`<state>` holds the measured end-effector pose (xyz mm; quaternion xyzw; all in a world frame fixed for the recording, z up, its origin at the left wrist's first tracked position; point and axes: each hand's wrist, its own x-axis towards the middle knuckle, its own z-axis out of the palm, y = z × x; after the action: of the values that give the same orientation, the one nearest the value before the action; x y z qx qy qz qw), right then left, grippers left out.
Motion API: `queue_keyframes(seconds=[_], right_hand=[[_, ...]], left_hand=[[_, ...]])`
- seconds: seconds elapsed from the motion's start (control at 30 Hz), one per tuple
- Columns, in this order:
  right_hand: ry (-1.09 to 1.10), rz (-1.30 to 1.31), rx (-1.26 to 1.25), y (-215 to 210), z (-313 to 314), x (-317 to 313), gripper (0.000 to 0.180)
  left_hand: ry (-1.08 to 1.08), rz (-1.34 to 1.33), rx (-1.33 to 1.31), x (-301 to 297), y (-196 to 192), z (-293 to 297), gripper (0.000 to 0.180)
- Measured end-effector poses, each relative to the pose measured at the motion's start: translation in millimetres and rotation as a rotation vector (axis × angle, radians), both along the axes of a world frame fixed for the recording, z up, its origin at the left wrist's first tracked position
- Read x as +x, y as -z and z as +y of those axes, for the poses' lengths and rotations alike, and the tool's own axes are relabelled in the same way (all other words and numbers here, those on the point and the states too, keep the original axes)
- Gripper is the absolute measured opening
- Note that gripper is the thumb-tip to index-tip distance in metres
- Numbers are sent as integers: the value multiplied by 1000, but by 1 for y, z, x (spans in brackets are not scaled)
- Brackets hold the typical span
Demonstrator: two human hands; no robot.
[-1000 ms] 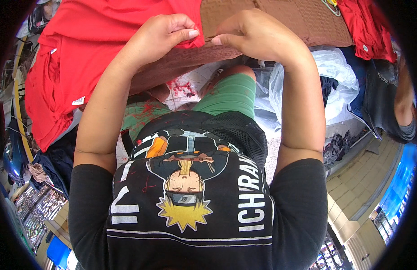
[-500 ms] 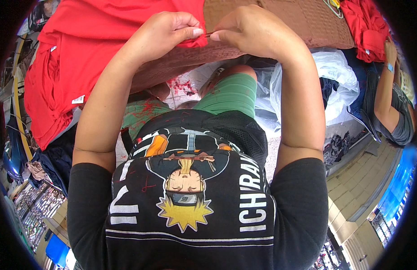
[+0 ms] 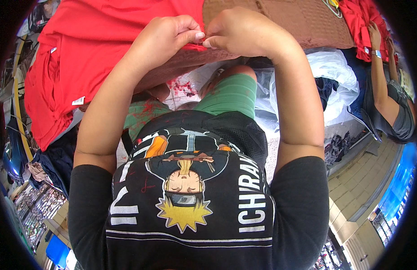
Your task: The person trims excess threads from red and navy blue shirts using shears, handling the garments one at a time from a stack on a table.
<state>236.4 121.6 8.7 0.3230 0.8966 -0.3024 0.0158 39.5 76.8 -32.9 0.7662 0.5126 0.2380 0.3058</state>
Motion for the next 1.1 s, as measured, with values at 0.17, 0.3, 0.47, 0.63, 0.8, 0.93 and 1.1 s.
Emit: queue_keyframes(seconds=[0.17,0.3,0.47,0.63,0.8,0.93,1.1], right_hand=[[79,60,-55,3,-1,7,25],[111,88,-61,12,-5,7,25],[116,170,-30,16,-11,3,32],[-7,107,78,6,-11,5,25],[255,241,-46,-14,-16,42,28],[390,298,-26,-21,-13,49,26],[363,447,31,16,-5,45,26]], left_hand=[[-108,-133,-80,1,0,-4,19],[-123,-201,-110,-2,2,-4,20],[-120,-263,-165,-1,0,-5,22],[42,-301,-188,-13,-15,-11,19],[467,70,-213,-56,-122,-38,18],[404,115,-149,-58,-144,-33,13],[357,372,560,-18,-43,2,26]])
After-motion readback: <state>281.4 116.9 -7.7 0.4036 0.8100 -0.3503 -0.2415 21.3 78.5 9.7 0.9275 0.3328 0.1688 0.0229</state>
